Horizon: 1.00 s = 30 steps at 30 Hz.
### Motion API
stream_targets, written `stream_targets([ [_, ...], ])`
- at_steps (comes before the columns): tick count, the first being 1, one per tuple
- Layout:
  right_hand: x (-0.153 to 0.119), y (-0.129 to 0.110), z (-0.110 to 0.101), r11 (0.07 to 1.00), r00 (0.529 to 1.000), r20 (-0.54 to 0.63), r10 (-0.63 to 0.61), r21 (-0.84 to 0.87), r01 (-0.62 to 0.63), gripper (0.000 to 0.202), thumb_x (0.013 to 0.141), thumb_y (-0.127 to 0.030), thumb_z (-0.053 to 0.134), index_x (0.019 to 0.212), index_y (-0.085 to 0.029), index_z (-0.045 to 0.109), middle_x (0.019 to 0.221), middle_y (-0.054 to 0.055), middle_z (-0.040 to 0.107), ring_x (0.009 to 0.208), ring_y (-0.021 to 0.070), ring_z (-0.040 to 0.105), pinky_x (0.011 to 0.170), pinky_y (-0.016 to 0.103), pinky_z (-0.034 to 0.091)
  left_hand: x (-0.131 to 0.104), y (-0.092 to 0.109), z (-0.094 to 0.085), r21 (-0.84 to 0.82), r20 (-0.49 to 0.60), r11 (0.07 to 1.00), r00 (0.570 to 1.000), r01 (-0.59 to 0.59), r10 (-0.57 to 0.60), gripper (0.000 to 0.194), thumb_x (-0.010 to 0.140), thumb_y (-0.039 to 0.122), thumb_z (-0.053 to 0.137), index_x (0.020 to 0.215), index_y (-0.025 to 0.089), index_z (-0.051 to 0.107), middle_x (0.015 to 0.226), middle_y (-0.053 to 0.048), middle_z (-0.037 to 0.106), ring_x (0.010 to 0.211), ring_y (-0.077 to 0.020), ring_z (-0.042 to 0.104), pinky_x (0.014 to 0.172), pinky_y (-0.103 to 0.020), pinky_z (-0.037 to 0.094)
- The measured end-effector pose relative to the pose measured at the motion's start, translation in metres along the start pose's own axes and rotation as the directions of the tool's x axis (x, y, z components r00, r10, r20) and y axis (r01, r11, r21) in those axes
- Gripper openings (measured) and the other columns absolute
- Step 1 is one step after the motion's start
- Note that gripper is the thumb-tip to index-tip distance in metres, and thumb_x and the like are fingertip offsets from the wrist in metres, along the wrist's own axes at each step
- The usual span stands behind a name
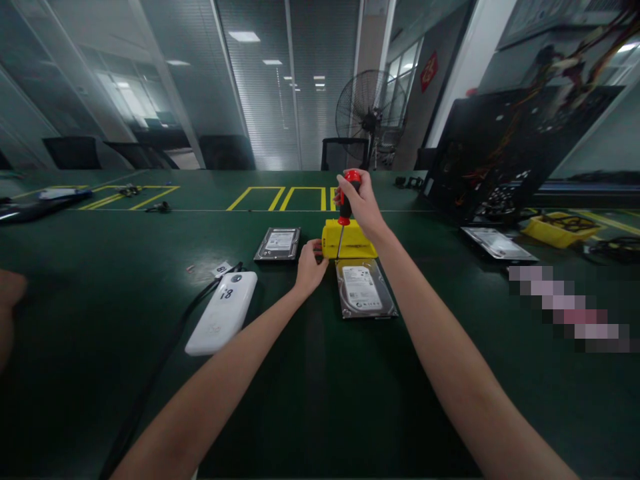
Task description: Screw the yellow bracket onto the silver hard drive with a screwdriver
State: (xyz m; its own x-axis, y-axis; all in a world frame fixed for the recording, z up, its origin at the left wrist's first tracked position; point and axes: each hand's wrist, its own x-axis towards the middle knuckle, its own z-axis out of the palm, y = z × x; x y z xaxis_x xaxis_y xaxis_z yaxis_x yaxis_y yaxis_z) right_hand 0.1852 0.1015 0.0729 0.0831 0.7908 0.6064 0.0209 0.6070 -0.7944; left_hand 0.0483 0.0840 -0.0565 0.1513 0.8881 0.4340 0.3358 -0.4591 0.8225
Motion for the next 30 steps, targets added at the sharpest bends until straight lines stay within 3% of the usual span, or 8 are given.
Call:
stream_targets([
  [4,0.001,0.001,-0.003,1.000,1.000,-0.019,0.012,-0.027,-0.013,0.058,0.076,-0.060,0.057,0.115,-0.026,0.032,0.083,0.000,0.056,0.066,0.0140,0.061,0.069,0.034,0.052,0.000,-0.002,0.000,0.003,0.000,1.000,1.000,-0.018,0.018,0.040,0.073,0.008,0.060,0.110,0.016,0.044,0.108,-0.010,0.053,0.092,-0.0178,0.057,0.070,-0.029,0.050],
  [9,0.002,-0.001,-0.008,0.998,0.999,0.003,0.039,-0.058,-0.039,0.053,0.078,-0.057,0.057,0.113,-0.025,0.032,0.088,0.002,0.056,0.074,0.0143,0.061,0.069,0.032,0.052,-0.004,0.010,-0.003,0.192,-0.180,0.980,0.979,-0.056,0.091,0.031,0.071,0.008,0.061,0.095,0.016,0.044,0.100,-0.007,0.049,0.095,-0.0198,0.050,0.078,-0.033,0.047],
  [13,0.004,-0.001,-0.008,0.996,0.997,0.009,0.079,0.029,-0.079,0.040,0.080,-0.053,0.056,0.104,-0.025,0.039,0.096,0.002,0.056,0.073,0.0106,0.060,0.067,0.027,0.052,-0.007,0.021,-0.005,0.257,-0.047,0.959,0.989,-0.120,0.137,0.017,0.074,0.011,0.059,0.087,0.017,0.050,0.087,-0.003,0.054,0.085,-0.0177,0.053,0.078,-0.033,0.046],
  [19,0.002,0.000,-0.003,0.999,0.999,0.046,0.023,0.041,-0.025,0.035,0.085,-0.053,0.049,0.108,-0.029,0.039,0.094,0.000,0.056,0.080,0.0116,0.059,0.070,0.027,0.051,-0.007,0.019,-0.004,0.244,0.096,0.966,0.993,-0.088,0.066,0.013,0.078,0.019,0.058,0.088,0.017,0.067,0.084,-0.004,0.064,0.074,-0.0155,0.059,0.073,-0.028,0.049],
  [24,-0.005,-0.002,0.004,0.998,0.992,0.123,-0.024,-0.052,0.031,0.035,0.085,-0.054,0.047,0.109,-0.030,0.038,0.094,0.002,0.053,0.080,0.0140,0.057,0.069,0.031,0.051,-0.007,0.015,-0.004,0.199,0.132,0.978,0.991,-0.060,0.034,0.013,0.077,0.027,0.063,0.081,0.015,0.069,0.080,-0.005,0.069,0.070,-0.0159,0.063,0.068,-0.027,0.051],
  [30,-0.004,-0.011,0.001,0.995,0.993,0.096,-0.076,-0.062,0.082,0.039,0.085,-0.058,0.044,0.111,-0.030,0.040,0.095,0.003,0.053,0.082,0.0149,0.057,0.069,0.032,0.051,-0.006,0.018,-0.005,0.194,0.130,0.980,0.992,-0.029,0.003,0.014,0.075,0.023,0.064,0.084,0.014,0.070,0.081,-0.006,0.070,0.070,-0.0168,0.064,0.068,-0.028,0.053],
])
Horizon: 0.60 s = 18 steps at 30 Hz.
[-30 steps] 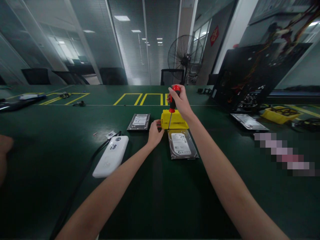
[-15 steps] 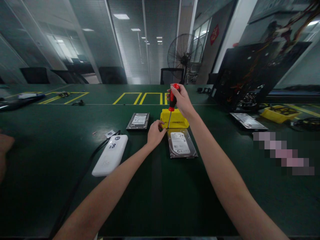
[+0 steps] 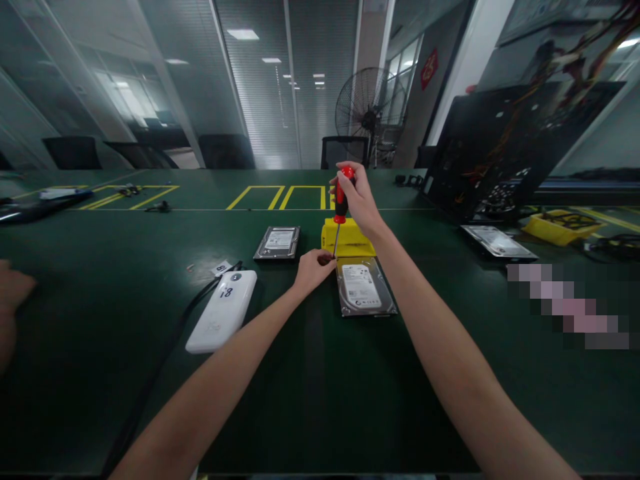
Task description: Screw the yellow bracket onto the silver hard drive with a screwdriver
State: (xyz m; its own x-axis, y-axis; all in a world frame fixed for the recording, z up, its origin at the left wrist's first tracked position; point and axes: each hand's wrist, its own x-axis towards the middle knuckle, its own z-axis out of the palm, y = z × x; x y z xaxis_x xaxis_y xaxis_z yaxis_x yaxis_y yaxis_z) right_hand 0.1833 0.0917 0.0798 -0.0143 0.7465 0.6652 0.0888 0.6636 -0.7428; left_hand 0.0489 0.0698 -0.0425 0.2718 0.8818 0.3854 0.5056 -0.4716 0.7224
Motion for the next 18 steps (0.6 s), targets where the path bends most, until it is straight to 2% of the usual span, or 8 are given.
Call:
stream_targets([
  [7,0.000,-0.004,-0.005,1.000,1.000,-0.022,0.006,-0.009,-0.006,0.043,0.083,-0.061,0.046,0.113,-0.031,0.041,0.096,0.003,0.054,0.083,0.0155,0.058,0.071,0.032,0.052,0.000,-0.001,-0.002,0.013,0.001,1.000,1.000,-0.023,0.023,0.015,0.076,0.018,0.062,0.085,0.014,0.072,0.085,-0.007,0.070,0.073,-0.0173,0.064,0.072,-0.029,0.053],
  [18,0.002,0.009,-0.003,0.998,0.999,0.010,-0.033,-0.048,0.034,0.042,0.085,-0.061,0.043,0.111,-0.029,0.038,0.093,0.003,0.052,0.078,0.0137,0.057,0.067,0.030,0.052,0.000,0.001,-0.002,0.057,0.016,0.998,1.000,-0.025,0.024,0.016,0.078,0.014,0.060,0.088,0.014,0.073,0.086,-0.006,0.069,0.073,-0.0137,0.063,0.073,-0.025,0.051],
])
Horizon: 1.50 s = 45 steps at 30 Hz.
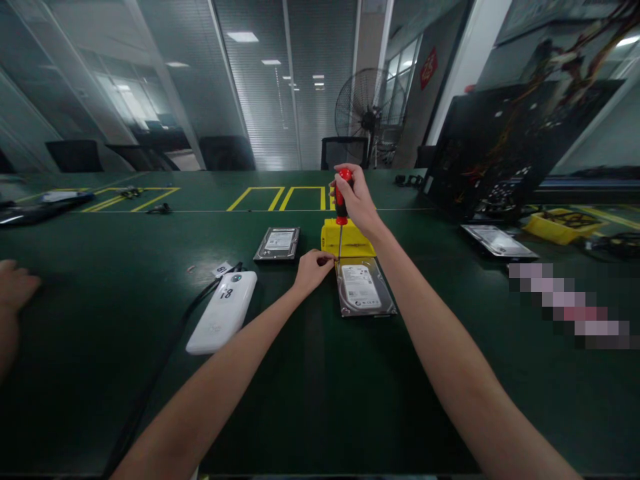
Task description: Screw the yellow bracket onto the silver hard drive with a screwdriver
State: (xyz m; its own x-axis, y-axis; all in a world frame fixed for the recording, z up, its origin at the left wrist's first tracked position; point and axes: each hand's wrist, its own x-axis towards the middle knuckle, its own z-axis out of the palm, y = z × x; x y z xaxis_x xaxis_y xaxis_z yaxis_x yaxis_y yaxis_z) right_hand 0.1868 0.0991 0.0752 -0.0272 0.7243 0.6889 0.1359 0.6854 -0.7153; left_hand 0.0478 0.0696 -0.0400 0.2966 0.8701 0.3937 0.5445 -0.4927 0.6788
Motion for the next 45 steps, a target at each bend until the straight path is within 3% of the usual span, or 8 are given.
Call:
stream_targets([
  [23,-0.0011,0.0003,0.0021,0.999,0.998,-0.036,-0.051,-0.019,0.050,0.037,0.088,-0.057,0.040,0.111,-0.028,0.038,0.093,0.003,0.052,0.077,0.0130,0.057,0.067,0.030,0.052,-0.0004,-0.0022,-0.0001,0.002,-0.003,1.000,1.000,-0.012,0.012,0.017,0.079,0.016,0.060,0.090,0.014,0.073,0.089,-0.007,0.068,0.074,-0.0138,0.062,0.073,-0.026,0.051],
  [45,-0.0033,-0.0012,0.0059,0.999,0.999,-0.044,-0.022,0.024,0.023,0.042,0.084,-0.061,0.043,0.109,-0.028,0.037,0.092,0.003,0.052,0.077,0.0143,0.056,0.066,0.031,0.051,-0.0005,-0.0009,-0.0002,-0.003,-0.013,1.000,1.000,-0.001,0.001,0.017,0.079,0.015,0.060,0.089,0.013,0.072,0.089,-0.007,0.068,0.074,-0.0140,0.062,0.073,-0.026,0.052],
])
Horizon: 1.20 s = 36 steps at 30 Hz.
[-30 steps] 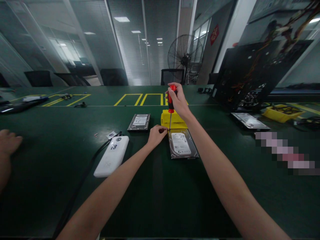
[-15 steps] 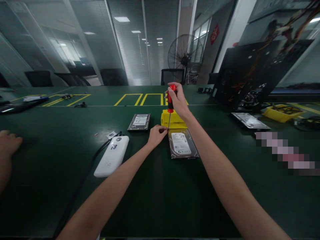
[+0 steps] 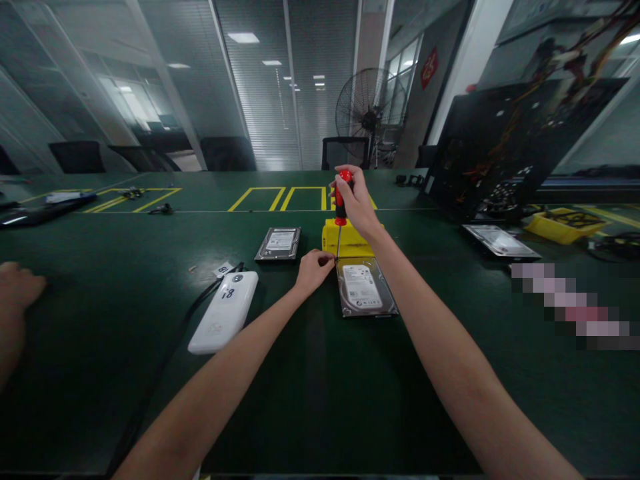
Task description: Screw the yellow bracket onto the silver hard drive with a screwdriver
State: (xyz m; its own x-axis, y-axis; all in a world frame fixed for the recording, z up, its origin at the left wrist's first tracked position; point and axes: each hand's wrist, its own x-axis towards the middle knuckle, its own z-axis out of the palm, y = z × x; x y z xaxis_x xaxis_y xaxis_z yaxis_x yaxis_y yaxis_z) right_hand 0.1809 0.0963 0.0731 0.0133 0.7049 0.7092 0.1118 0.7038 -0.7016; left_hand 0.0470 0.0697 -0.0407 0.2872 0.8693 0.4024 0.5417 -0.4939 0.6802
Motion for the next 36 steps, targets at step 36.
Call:
stream_targets([
  [36,0.000,-0.012,-0.007,0.999,1.000,0.012,-0.004,-0.037,0.004,0.044,0.086,-0.062,0.039,0.116,-0.030,0.040,0.096,0.004,0.054,0.082,0.0155,0.057,0.070,0.032,0.052,0.000,-0.002,0.001,-0.003,0.011,1.000,1.000,0.000,0.000,0.016,0.080,0.019,0.060,0.090,0.014,0.072,0.090,-0.007,0.069,0.076,-0.0148,0.064,0.074,-0.026,0.052],
])
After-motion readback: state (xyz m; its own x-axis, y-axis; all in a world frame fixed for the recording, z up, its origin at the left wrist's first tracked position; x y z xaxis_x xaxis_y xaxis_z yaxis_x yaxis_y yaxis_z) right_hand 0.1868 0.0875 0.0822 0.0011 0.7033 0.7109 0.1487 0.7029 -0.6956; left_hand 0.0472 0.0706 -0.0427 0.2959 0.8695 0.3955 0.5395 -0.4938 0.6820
